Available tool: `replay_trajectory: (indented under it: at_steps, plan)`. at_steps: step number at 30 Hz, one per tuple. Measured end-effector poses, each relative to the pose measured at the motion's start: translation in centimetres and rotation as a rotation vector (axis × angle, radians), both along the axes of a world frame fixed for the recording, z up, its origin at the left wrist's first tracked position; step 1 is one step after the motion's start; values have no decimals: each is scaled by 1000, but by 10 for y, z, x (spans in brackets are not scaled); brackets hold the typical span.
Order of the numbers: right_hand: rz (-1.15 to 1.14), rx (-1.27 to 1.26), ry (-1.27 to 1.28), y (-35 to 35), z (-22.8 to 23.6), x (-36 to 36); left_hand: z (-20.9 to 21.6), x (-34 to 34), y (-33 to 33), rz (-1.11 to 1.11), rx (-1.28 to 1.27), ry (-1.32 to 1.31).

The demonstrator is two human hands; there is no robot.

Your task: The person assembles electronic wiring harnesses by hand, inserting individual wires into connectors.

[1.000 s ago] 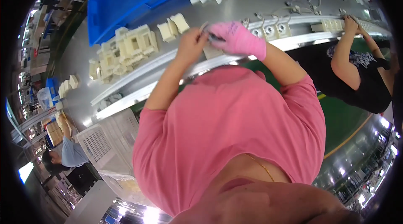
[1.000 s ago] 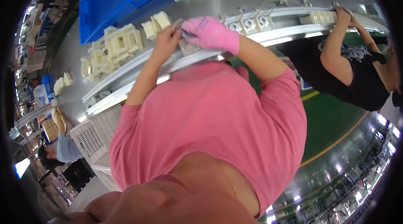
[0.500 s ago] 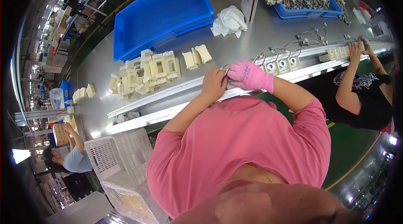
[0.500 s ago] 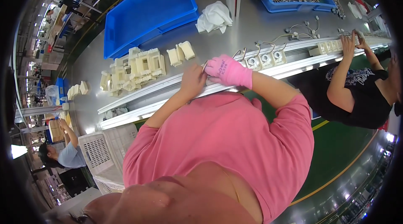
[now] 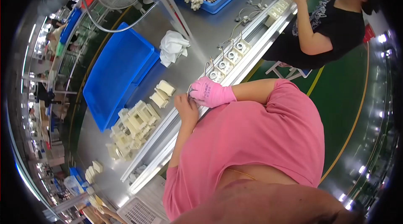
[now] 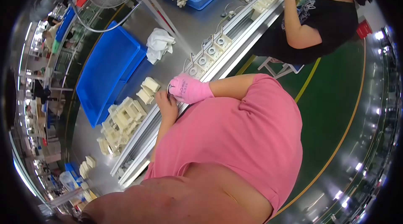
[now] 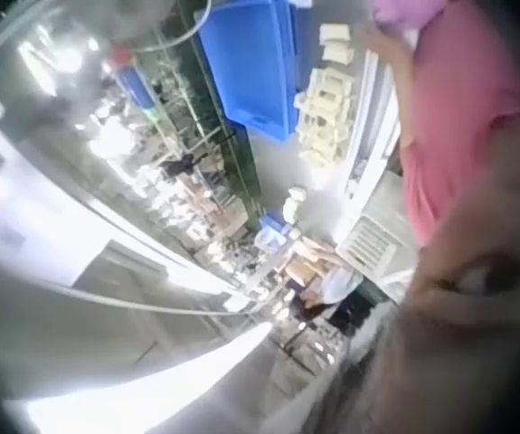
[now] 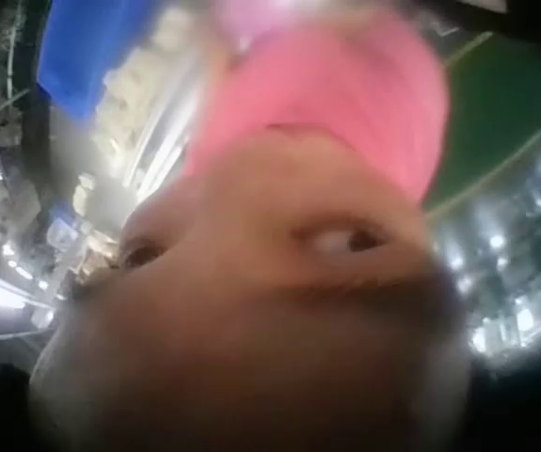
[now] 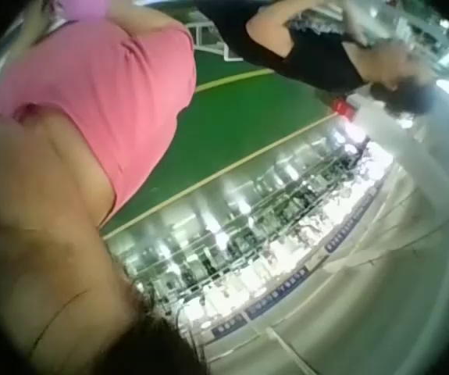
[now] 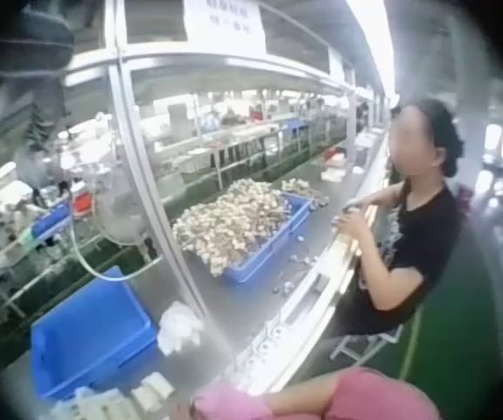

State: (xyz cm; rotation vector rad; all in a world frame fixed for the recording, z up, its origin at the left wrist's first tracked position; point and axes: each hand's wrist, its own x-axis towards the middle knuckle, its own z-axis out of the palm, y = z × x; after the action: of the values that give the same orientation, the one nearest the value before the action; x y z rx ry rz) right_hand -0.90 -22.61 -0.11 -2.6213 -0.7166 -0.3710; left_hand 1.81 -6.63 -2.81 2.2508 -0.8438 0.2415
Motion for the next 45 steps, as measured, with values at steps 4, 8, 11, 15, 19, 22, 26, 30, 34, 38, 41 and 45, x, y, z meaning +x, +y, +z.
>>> replay_trajectory:
  at_steps: [4,8,11,15,19,22,26,30,34,38,41,45]
  plan:
    - [-66,-1,-68,6,-2,-6,4,-1,3,-25,-13,65]
    - [-45,-223,110,9,14,-4,4,0,2,-18,29,135]
    - [101,-271,318,1,27,10,11,2,4,-63,34,143]
    - [250,135,-100,-9,30,30,12,7,9,-96,-1,213]
    - [357,1,57,-15,14,54,14,3,3,-72,-86,165]
    - [369,-337,325,-10,20,62,8,4,5,-34,-51,188]
    - [374,-371,380,-10,41,58,5,4,8,9,-65,179]
    - [359,-368,472,-12,36,53,11,4,3,5,-96,254]
    - [358,-449,532,-7,35,55,3,2,1,37,-126,269]
    - [298,-465,499,-9,39,58,2,2,-3,97,-162,249]
    - [209,-396,587,-7,47,61,3,3,-4,112,-179,293]
    - [115,-242,631,-5,47,58,3,3,-3,117,-162,262]
